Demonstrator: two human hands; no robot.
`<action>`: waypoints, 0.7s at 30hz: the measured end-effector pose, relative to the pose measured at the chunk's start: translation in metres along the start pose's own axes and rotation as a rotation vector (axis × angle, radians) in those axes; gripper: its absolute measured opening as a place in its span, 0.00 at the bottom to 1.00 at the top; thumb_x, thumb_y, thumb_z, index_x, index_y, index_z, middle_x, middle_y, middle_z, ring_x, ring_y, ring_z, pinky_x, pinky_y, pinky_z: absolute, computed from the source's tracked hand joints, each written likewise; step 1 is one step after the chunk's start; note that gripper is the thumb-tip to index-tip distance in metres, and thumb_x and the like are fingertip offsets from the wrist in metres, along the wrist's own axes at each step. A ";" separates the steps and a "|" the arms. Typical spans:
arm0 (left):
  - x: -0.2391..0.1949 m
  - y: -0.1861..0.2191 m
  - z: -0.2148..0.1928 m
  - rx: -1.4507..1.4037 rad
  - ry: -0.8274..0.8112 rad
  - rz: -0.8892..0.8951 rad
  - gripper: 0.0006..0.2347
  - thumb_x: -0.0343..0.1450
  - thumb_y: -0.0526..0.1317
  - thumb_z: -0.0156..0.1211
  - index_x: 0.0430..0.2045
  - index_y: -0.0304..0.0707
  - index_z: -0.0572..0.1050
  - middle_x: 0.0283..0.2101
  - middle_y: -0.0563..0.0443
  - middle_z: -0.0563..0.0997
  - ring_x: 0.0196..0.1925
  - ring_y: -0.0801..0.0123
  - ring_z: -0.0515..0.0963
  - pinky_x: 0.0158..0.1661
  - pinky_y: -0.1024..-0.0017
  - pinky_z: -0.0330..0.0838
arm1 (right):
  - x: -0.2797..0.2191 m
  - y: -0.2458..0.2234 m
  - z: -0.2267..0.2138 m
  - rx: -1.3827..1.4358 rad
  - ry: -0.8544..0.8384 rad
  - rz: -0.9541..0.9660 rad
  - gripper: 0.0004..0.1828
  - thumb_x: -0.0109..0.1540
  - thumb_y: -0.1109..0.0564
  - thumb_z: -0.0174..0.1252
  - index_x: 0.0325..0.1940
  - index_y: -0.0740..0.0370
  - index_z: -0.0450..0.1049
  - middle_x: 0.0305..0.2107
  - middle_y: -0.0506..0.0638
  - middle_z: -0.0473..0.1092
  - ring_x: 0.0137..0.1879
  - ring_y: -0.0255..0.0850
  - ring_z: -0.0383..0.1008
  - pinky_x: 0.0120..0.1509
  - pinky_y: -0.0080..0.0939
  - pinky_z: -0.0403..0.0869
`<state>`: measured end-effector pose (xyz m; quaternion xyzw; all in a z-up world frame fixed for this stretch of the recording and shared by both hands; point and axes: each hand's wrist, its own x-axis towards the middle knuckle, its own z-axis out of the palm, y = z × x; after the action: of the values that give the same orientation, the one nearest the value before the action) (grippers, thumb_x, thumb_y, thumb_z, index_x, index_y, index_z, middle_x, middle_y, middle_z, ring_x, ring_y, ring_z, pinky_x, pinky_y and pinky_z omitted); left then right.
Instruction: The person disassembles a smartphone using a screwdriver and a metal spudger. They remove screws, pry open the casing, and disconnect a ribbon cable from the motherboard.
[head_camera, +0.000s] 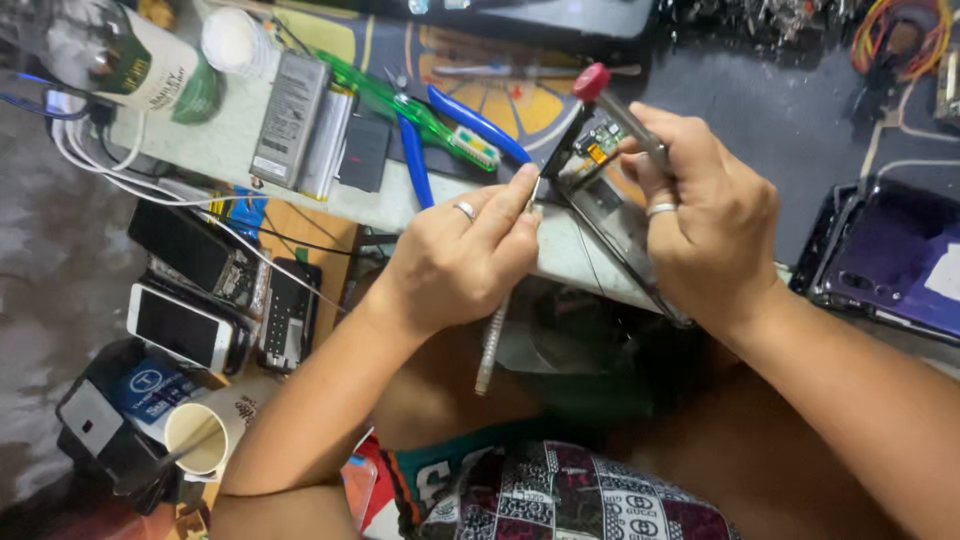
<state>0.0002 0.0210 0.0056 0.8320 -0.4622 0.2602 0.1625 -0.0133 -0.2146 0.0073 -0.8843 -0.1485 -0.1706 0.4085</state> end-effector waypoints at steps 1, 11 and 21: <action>-0.003 0.004 0.000 -0.030 -0.001 -0.055 0.04 0.74 0.30 0.62 0.35 0.29 0.73 0.52 0.30 0.80 0.41 0.52 0.85 0.39 0.63 0.79 | 0.000 -0.001 -0.001 0.043 0.007 0.018 0.09 0.74 0.65 0.53 0.59 0.64 0.71 0.44 0.56 0.78 0.51 0.46 0.83 0.53 0.42 0.78; -0.005 0.019 0.011 -0.406 0.334 -0.414 0.08 0.74 0.26 0.67 0.40 0.31 0.71 0.54 0.33 0.80 0.47 0.52 0.86 0.48 0.66 0.81 | 0.006 0.008 -0.008 0.543 -0.037 0.254 0.07 0.75 0.61 0.44 0.54 0.64 0.65 0.53 0.56 0.73 0.52 0.40 0.80 0.56 0.36 0.79; 0.013 -0.020 -0.021 -0.046 0.120 -0.365 0.08 0.73 0.27 0.64 0.41 0.35 0.71 0.54 0.43 0.82 0.55 0.53 0.83 0.52 0.63 0.79 | 0.009 0.033 -0.030 0.833 -0.032 0.428 0.06 0.79 0.59 0.44 0.57 0.62 0.65 0.48 0.56 0.75 0.54 0.44 0.80 0.60 0.45 0.81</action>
<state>0.0171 0.0338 0.0296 0.8811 -0.2987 0.2651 0.2533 0.0031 -0.2574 0.0070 -0.6582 -0.0250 0.0051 0.7524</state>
